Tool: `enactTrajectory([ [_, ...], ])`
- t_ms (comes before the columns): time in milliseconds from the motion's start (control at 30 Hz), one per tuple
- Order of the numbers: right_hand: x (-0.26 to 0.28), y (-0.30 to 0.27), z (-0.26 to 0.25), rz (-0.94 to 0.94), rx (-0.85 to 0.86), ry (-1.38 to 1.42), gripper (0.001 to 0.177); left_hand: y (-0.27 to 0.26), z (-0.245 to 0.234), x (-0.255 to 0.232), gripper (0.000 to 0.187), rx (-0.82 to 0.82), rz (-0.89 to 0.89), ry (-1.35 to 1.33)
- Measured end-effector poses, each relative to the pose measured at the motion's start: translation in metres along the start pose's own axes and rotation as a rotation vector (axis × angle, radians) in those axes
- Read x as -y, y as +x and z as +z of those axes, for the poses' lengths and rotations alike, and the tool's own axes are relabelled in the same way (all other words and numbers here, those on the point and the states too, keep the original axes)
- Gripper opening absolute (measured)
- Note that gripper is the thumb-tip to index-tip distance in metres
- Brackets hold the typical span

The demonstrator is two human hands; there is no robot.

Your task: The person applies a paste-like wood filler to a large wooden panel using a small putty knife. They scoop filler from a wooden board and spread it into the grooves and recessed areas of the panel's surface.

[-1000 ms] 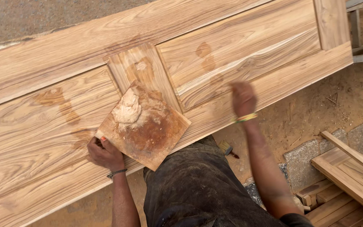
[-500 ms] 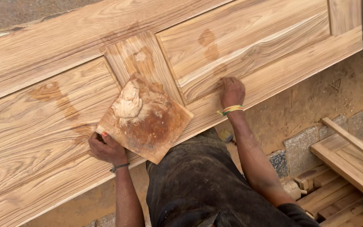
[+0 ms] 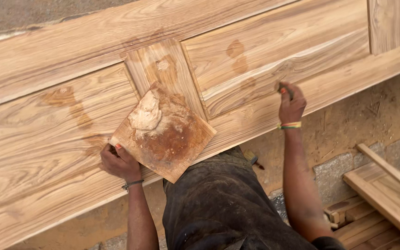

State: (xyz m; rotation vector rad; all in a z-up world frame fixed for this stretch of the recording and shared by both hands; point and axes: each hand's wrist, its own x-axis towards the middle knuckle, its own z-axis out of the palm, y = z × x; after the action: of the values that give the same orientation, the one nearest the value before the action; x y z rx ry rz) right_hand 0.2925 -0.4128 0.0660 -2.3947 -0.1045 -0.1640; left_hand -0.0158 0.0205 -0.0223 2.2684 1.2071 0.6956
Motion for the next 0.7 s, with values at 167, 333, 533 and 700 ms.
enactTrajectory([
  [167,0.005,-0.004,-0.011,-0.199,-0.057,-0.031,0.015,0.007,-0.006,-0.018,0.060,0.006,-0.012,0.039],
  [333,0.004,-0.025,0.020,-0.412,-0.017,-0.201,0.020,0.007,-0.008,-0.023,0.059,0.007,0.010,0.040],
  [533,0.013,-0.040,0.026,-0.681,0.088,-0.455,0.030,0.008,-0.002,-0.015,0.062,0.022,-0.021,0.033],
  [700,0.004,-0.018,-0.001,-0.801,0.219,-0.517,0.032,0.005,0.000,-0.013,0.061,0.007,-0.020,0.076],
])
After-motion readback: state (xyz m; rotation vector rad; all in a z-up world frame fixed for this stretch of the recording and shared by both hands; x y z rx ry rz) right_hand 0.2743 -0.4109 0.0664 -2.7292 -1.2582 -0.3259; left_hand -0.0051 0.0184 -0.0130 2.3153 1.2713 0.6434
